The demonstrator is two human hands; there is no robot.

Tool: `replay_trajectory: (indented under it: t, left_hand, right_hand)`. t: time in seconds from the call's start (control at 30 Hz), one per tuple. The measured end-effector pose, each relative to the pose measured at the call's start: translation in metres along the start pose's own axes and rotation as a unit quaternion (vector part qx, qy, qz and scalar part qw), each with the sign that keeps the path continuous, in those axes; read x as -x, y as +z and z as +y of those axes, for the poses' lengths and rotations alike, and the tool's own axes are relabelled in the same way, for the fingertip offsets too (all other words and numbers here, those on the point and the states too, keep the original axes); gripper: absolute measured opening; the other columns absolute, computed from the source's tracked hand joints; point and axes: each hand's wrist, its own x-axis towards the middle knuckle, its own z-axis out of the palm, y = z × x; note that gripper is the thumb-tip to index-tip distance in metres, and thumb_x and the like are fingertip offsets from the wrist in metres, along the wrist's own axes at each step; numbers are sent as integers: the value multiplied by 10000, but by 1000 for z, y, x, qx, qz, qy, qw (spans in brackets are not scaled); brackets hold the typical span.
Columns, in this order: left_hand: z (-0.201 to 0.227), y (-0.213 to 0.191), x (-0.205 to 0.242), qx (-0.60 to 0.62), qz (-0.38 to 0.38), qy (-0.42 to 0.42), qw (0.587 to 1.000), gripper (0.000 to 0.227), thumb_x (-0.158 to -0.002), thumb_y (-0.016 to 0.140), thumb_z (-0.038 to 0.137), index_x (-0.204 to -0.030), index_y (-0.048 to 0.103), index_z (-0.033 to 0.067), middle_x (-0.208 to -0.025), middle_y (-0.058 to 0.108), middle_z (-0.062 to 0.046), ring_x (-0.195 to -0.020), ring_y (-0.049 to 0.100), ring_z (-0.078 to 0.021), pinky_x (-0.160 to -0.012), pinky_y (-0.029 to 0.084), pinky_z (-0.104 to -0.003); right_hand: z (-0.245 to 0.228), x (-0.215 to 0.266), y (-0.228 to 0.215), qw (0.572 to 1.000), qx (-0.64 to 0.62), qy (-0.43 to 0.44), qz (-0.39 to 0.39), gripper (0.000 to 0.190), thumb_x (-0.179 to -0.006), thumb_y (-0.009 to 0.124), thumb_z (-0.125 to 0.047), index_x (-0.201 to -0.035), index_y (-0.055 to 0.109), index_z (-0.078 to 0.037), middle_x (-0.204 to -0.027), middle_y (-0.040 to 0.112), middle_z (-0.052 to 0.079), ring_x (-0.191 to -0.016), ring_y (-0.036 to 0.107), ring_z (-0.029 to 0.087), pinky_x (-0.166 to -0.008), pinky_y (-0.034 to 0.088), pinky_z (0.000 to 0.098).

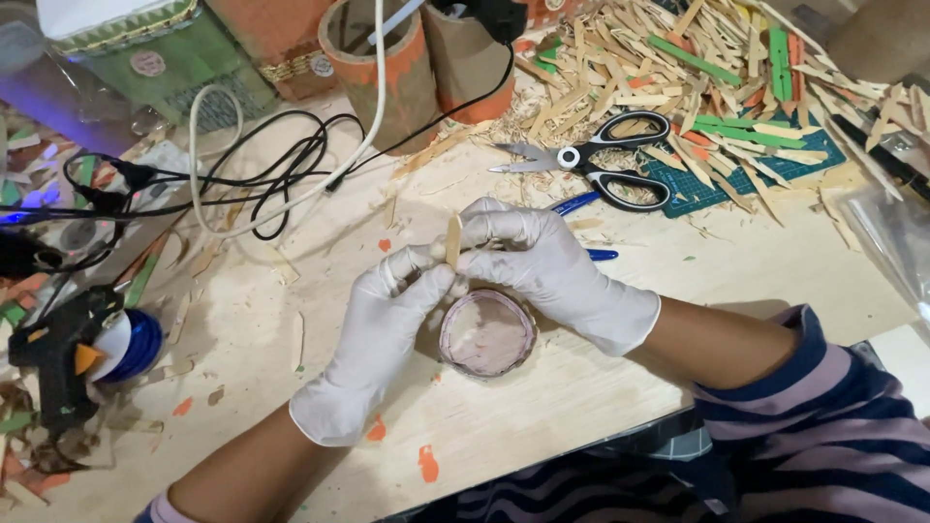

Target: Assembling a craft project by gluing wooden sticks onto cardboard tubes and trimming them with scissors.

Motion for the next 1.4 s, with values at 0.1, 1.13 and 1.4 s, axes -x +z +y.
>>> replay_trajectory:
  t: [0.1, 1.13, 1.4]
  left_hand:
    - [23, 9, 14, -172, -45, 212, 961, 317, -1039, 549, 285, -1231, 588, 35, -1093, 730, -171, -1087, 662, -237, -994, 534, -447]
    - [-25, 7, -3, -23, 30, 43, 998, 346, -832, 770, 47, -1176, 749, 76, -1044, 794, -16, -930, 671, -86, -888, 565, -251]
    - [-32, 4, -11, -23, 11, 59, 998, 342, -823, 796, 77, -1165, 772, 60, -1112, 807, -38, -1006, 712, -100, -958, 605, -292]
  right_hand:
    - [-3, -7, -11, 999, -17, 18, 46, 135, -864, 800, -25, -996, 772, -35, -989, 659, 57, -960, 605, 146, -901, 573, 349]
    - [-8, 8, -30, 737, 559, -379, -18, 233, -961, 782, -222, -1112, 679, -78, -962, 720, 52, -835, 584, 247, -783, 429, 380]
    - [-10, 7, -26, 626, 645, -437, -33, 293, -984, 768, -326, -1186, 648, -151, -1105, 746, -41, -857, 649, 129, -836, 487, 339]
